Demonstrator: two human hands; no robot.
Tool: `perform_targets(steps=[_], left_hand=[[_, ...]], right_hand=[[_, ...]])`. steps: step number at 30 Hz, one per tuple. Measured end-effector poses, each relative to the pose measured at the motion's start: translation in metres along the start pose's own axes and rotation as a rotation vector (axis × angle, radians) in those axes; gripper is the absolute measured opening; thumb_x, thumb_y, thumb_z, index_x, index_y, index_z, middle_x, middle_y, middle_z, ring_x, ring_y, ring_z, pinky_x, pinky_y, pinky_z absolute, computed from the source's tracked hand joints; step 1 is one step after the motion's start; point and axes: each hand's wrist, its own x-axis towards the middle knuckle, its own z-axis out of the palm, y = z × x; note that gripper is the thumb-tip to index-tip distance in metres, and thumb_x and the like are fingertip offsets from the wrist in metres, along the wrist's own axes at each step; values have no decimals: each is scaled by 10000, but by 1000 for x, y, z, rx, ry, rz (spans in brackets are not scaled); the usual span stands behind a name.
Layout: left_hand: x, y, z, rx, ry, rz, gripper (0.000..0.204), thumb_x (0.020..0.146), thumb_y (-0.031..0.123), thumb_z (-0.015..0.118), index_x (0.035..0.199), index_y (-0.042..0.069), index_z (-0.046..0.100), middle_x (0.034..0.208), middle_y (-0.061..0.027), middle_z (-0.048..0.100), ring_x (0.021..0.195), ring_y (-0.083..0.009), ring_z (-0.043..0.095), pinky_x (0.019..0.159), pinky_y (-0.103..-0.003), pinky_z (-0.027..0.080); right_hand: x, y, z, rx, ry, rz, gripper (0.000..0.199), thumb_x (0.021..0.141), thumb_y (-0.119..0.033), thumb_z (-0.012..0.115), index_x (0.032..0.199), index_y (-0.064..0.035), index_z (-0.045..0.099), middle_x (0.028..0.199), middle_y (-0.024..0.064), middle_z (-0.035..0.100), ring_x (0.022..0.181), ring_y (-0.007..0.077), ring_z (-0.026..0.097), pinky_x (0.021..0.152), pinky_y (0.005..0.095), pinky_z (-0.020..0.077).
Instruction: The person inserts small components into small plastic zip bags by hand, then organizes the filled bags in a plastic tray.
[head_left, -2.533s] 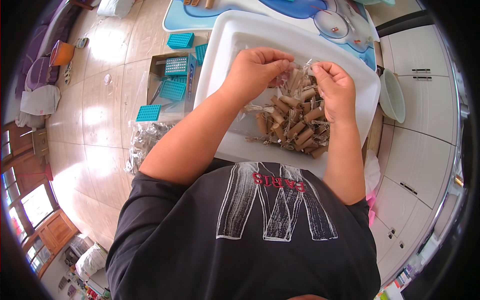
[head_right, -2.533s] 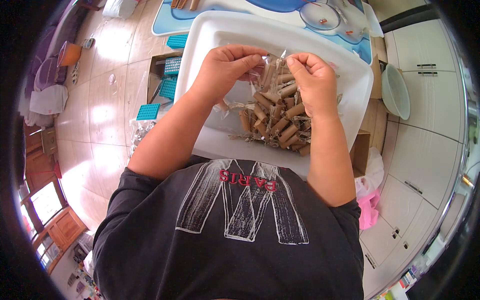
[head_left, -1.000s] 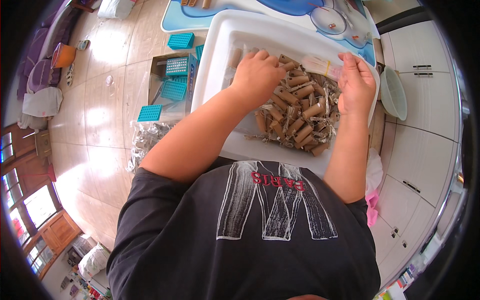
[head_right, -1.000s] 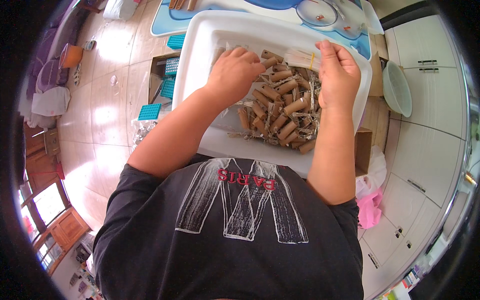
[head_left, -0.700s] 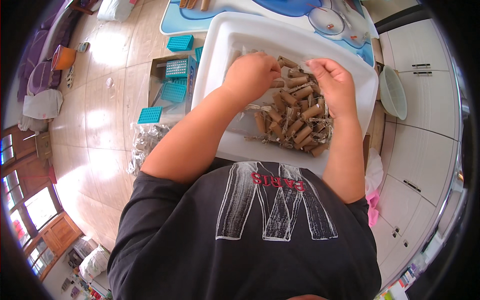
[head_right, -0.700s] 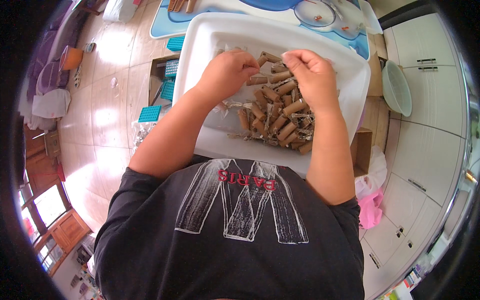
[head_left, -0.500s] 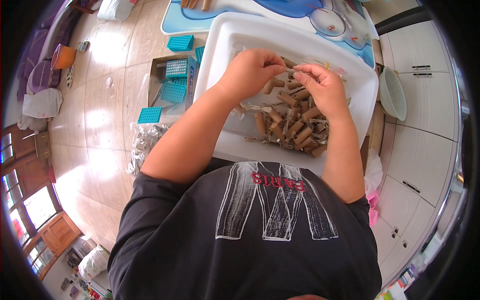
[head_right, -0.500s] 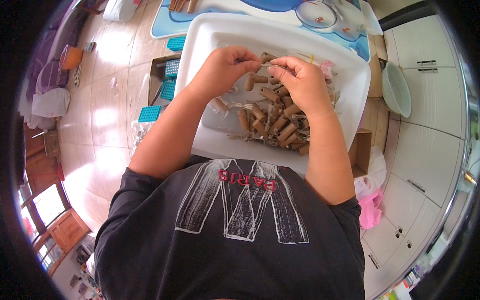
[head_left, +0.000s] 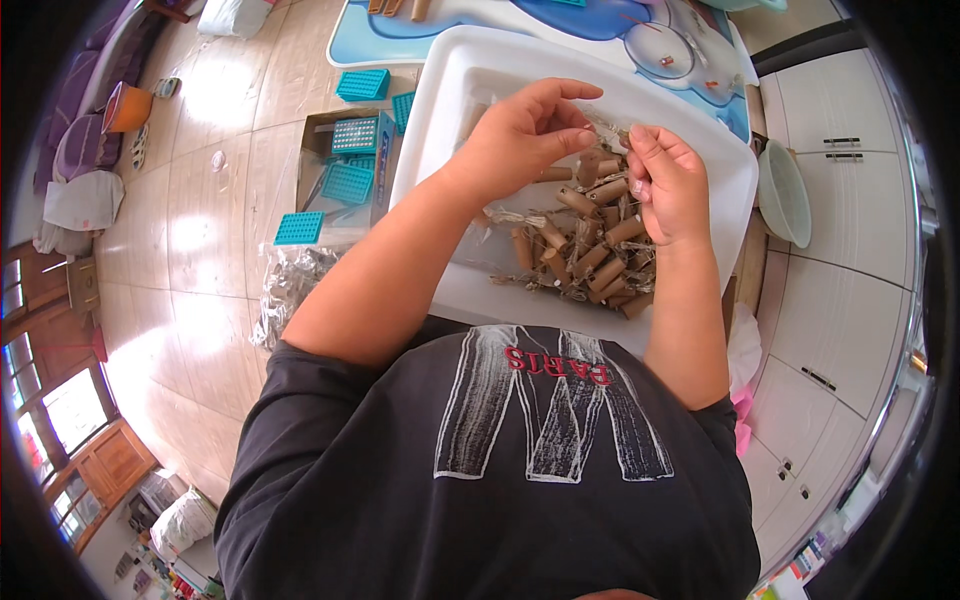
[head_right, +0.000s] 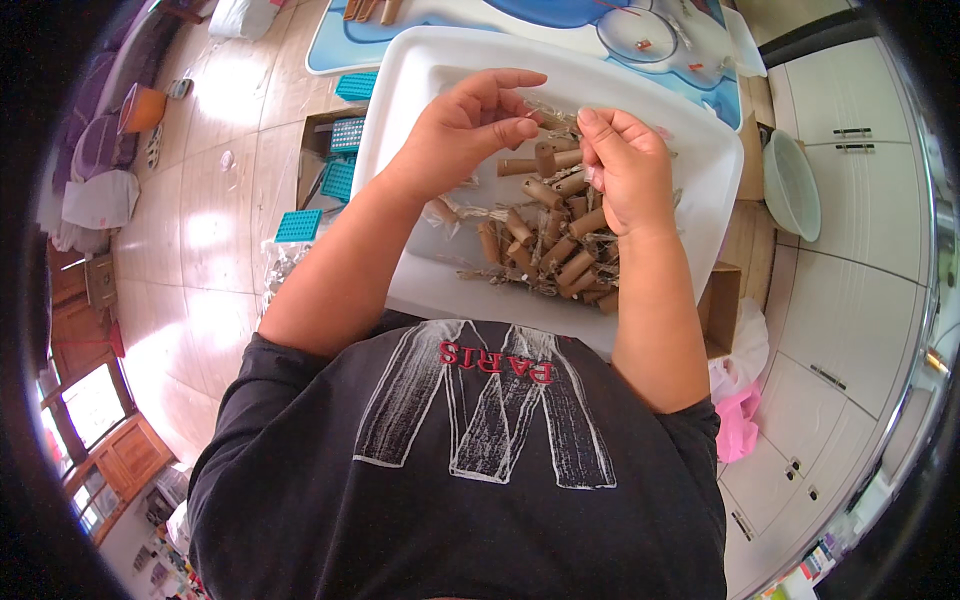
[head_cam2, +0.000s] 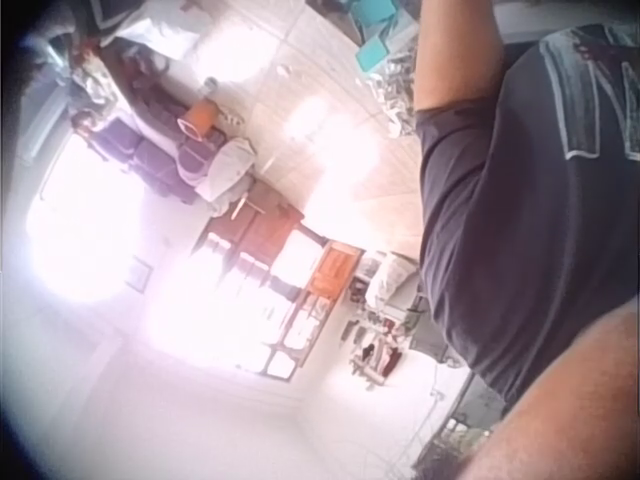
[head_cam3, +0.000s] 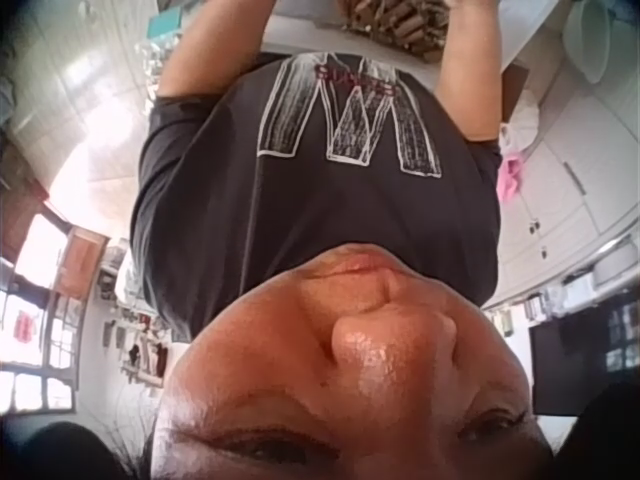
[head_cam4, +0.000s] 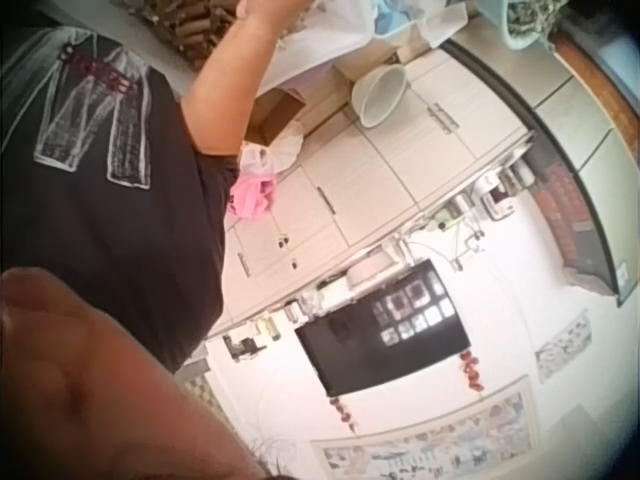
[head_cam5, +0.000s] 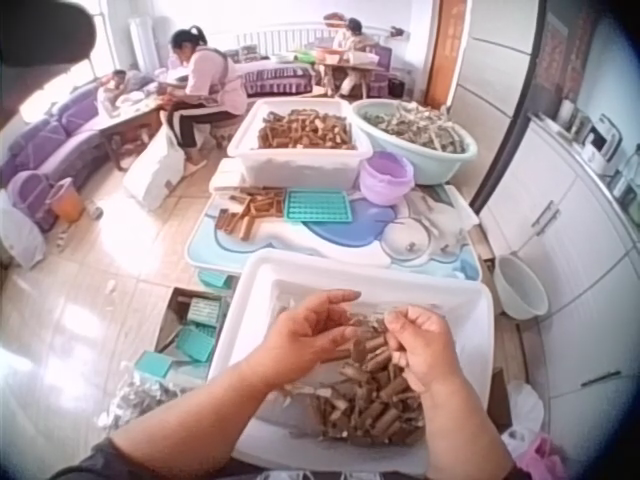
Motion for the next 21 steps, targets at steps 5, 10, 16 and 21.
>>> perform_targets(steps=[5,10,16,21], left_hand=[[-2,4,-6,193,-23,185,304,807,-2,592,1106,50,573,852,2,550,822,-75,548,741,-198,459],[0,2,-10,289,-1,107,229,817,38,594,1045,18,591,878,-10,571,798,-78,551,720,-204,461],[2,-3,-8,253,20,61,238,798,109,633,1005,6,578,899,-45,610,758,-93,561,684,-229,466],[6,-23,3,207,60,323,268,771,119,666,984,-4,557,897,-53,609,807,-119,576,739,-255,477]], right_hand=[[3,2,-4,7,-33,11,161,824,-195,617,788,-45,570,561,-30,461,452,32,352,405,162,265],[1,1,-3,-15,-75,22,158,823,-187,617,769,-49,562,546,-32,446,447,33,347,399,163,259],[-1,0,0,26,-94,59,151,822,-169,617,769,-43,555,574,-24,455,448,36,351,394,157,268],[-2,-6,-4,235,-168,95,151,843,-178,590,818,-33,553,588,-8,471,433,47,368,394,155,274]])
